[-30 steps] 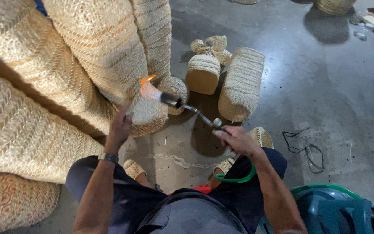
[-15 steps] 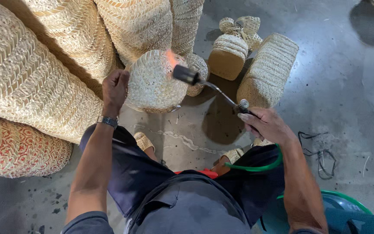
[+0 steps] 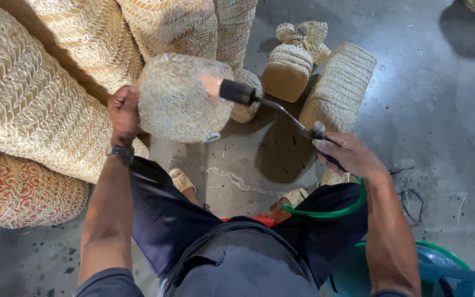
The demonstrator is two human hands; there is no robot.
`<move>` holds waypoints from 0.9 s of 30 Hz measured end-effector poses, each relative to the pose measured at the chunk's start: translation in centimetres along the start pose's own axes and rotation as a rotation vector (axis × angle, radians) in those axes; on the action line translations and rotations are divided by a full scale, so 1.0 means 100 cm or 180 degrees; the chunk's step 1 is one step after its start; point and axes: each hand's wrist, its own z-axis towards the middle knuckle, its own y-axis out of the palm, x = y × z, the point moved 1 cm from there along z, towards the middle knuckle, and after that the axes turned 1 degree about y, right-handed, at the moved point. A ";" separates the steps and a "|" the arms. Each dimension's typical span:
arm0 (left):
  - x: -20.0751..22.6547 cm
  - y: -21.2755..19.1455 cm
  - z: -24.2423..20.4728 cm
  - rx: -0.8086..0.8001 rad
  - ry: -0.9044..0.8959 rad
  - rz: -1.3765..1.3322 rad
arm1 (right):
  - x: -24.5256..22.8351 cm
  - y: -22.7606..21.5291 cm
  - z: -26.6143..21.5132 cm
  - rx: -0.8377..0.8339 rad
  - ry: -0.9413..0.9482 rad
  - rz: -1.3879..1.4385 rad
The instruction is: The person uses a handheld gas torch to singe the surfaces and interiors of various woven baskets and containers, handling them one at a time while rotating them to reach all sides.
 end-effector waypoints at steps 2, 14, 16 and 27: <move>-0.004 -0.005 0.000 0.0144 0.0007 -0.0348 | 0.001 -0.004 0.001 0.0165 0.0143 -0.0114; -0.013 0.010 -0.015 0.0511 -0.0753 -0.1620 | 0.011 0.001 0.005 0.0033 -0.0153 0.0105; -0.012 0.015 -0.018 0.0410 -0.0877 -0.1792 | 0.014 0.002 0.004 0.0024 -0.0194 0.0118; -0.006 0.043 -0.025 0.0083 -0.1082 -0.2368 | 0.046 0.020 -0.001 0.0079 0.0228 0.0126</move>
